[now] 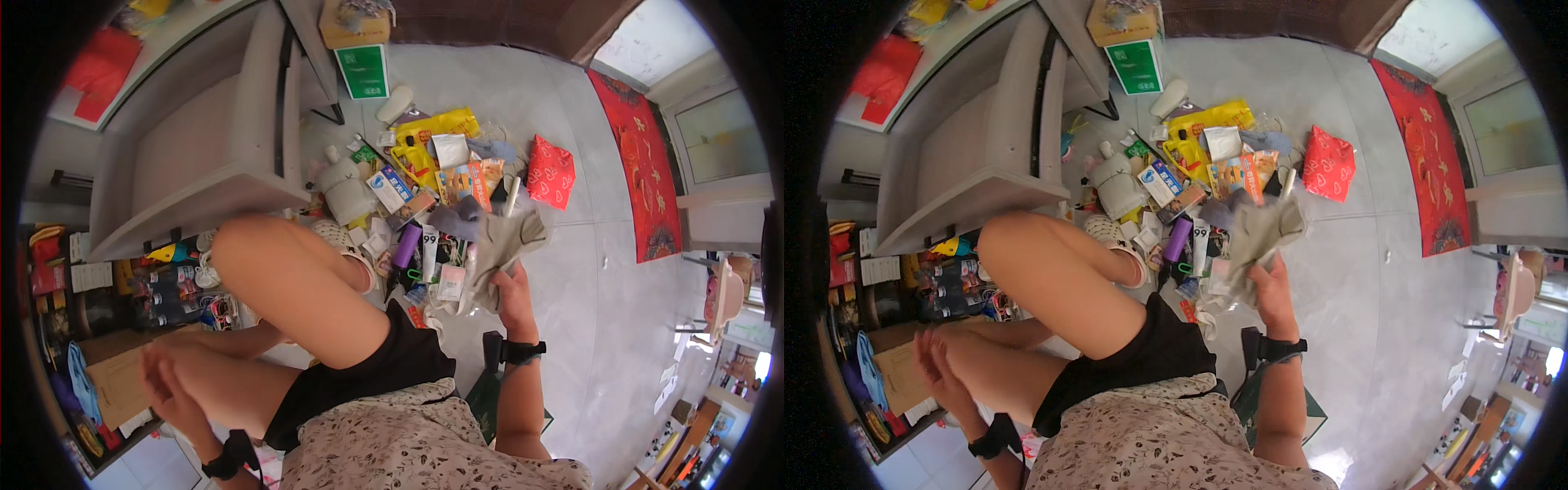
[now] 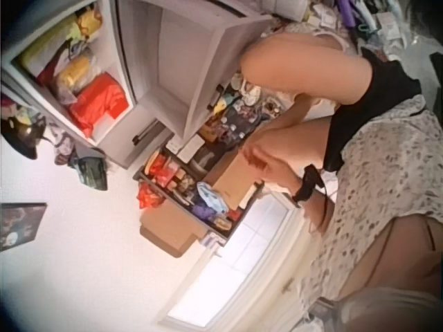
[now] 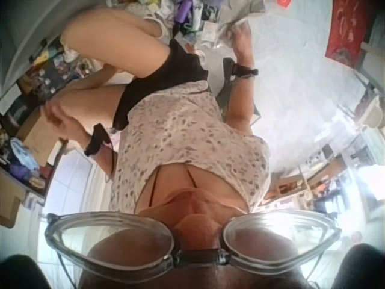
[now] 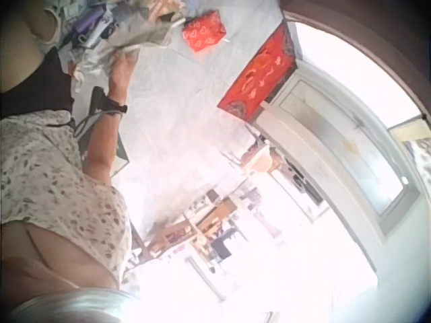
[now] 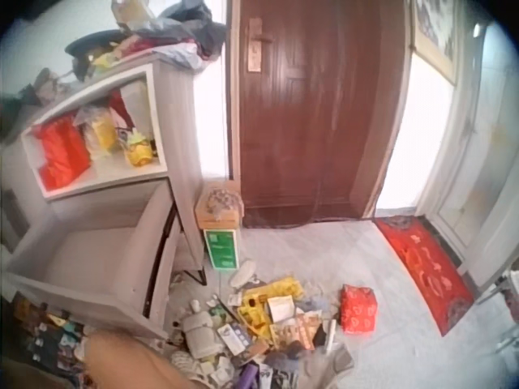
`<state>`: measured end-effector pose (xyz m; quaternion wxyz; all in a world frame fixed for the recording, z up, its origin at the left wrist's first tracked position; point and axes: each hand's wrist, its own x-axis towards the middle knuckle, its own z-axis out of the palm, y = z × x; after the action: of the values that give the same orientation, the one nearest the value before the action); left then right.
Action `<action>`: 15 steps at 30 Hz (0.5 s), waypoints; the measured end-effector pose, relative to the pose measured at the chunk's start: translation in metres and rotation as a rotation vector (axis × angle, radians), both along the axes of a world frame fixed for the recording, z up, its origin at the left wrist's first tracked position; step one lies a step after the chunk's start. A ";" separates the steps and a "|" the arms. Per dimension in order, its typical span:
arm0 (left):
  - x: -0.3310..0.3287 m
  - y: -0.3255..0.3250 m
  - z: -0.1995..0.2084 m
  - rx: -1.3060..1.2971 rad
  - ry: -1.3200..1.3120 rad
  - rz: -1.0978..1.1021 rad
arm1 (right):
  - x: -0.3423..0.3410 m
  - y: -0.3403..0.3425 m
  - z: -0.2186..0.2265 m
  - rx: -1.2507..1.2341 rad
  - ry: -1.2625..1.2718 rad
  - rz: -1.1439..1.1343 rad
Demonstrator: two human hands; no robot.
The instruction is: The recorder is seen organizing items into a drawer and sorting various miscellaneous objects from the floor.
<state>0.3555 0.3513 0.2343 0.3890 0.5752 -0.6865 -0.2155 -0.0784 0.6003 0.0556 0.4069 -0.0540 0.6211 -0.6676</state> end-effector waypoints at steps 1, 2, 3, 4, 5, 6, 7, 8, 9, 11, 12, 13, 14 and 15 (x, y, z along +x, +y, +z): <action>-0.034 0.005 0.004 0.004 -0.019 -0.074 | 0.005 -0.018 0.030 -0.120 -0.039 0.042; -0.059 0.007 0.001 0.084 0.069 -0.185 | 0.010 -0.032 0.050 -0.167 -0.035 0.112; -0.078 0.010 0.003 0.153 0.134 -0.283 | 0.025 -0.051 0.087 -0.136 -0.071 0.174; -0.097 0.012 0.005 0.253 0.251 -0.439 | 0.040 -0.065 0.105 -0.165 -0.081 0.262; -0.120 0.015 0.003 0.362 0.386 -0.614 | 0.050 -0.071 0.120 -0.176 -0.073 0.336; -0.137 0.018 0.015 0.410 0.422 -0.659 | 0.066 -0.084 0.133 -0.202 -0.088 0.372; -0.153 0.020 0.020 0.467 0.468 -0.709 | 0.081 -0.094 0.142 -0.259 -0.086 0.474; -0.162 0.018 0.025 0.464 0.502 -0.744 | 0.095 -0.104 0.150 -0.324 -0.094 0.581; -0.167 0.015 0.026 0.469 0.542 -0.783 | 0.105 -0.112 0.155 -0.337 -0.113 0.610; -0.165 0.010 0.026 0.470 0.513 -0.717 | 0.117 -0.123 0.164 -0.235 -0.187 0.870; -0.161 0.007 0.025 0.481 0.493 -0.682 | 0.123 -0.127 0.168 -0.280 -0.164 0.944; -0.153 0.001 0.023 0.479 0.488 -0.665 | 0.129 -0.130 0.167 -0.283 -0.174 0.959; -0.145 -0.003 0.017 0.454 0.407 -0.649 | 0.132 -0.131 0.162 -0.289 -0.183 1.053; -0.137 -0.007 0.012 0.430 0.326 -0.635 | 0.135 -0.131 0.159 -0.294 -0.191 1.144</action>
<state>0.2181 0.3447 0.2465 0.2778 0.3613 -0.6986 -0.5515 0.0566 0.4692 0.2150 0.7440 -0.3755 0.3551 -0.4236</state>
